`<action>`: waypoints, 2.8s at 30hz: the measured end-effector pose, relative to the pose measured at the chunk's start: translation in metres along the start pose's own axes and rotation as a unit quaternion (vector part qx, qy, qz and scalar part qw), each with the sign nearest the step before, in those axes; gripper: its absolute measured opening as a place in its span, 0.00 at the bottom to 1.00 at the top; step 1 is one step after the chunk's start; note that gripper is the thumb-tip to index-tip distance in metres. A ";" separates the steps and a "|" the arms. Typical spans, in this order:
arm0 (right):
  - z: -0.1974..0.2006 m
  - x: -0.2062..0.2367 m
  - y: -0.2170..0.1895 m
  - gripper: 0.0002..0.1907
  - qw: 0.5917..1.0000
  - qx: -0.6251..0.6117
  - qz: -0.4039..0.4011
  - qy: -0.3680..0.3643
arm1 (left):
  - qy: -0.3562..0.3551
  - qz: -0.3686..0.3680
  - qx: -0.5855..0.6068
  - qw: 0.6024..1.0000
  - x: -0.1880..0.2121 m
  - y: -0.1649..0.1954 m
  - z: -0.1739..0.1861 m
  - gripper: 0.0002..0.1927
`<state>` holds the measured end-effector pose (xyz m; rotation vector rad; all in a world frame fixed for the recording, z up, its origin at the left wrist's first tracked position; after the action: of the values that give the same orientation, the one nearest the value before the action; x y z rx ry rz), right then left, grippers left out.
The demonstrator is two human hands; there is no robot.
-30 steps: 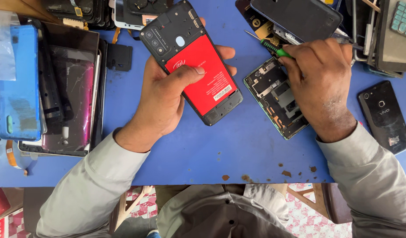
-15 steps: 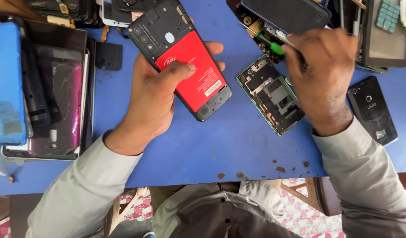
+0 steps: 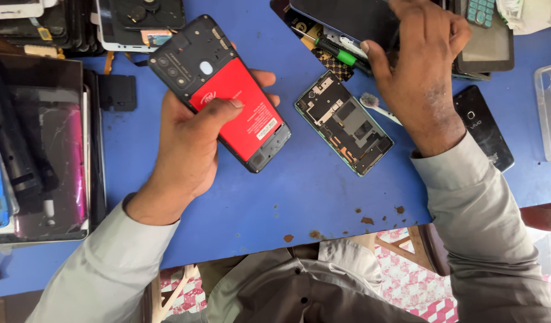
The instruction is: The person uses a green-handled screwdriver to tighten screws on a smartphone with a red battery visible, then closes the back cover and inspects the device. The person handles the phone and screwdriver throughout, working at a cluttered blue workbench with other disassembled phones nearby.
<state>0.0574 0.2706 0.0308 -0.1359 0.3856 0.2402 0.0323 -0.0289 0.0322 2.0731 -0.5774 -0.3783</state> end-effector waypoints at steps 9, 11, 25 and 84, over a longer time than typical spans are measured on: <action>0.000 -0.002 0.005 0.38 0.997 -0.066 -0.010 0.045 | -0.005 0.005 -0.009 1.000 -0.001 -0.003 0.004 0.18; 0.002 -0.003 0.005 0.39 0.995 -0.077 0.003 0.070 | 0.011 0.014 -0.011 1.000 -0.001 -0.004 0.004 0.19; 0.038 0.010 -0.074 0.14 0.968 -0.132 0.103 0.190 | -0.057 0.030 -0.033 0.997 -0.002 -0.016 -0.004 0.22; 0.002 0.009 -0.093 0.36 0.810 -0.573 0.123 -0.004 | -0.052 -0.016 -0.001 0.999 -0.002 0.003 0.002 0.36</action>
<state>0.0900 0.1831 0.0371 -1.2903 0.1996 0.7162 0.0293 -0.0305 0.0340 2.0727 -0.6059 -0.5074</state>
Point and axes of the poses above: each hand's wrist, its own x-axis away from the middle knuckle, its own z-axis out of the back of the hand, y = z × x, the point moved 3 cm from there along -x, towards the middle knuckle, and after that the axes turned 4 degrees about -y, right-handed, at the moved point
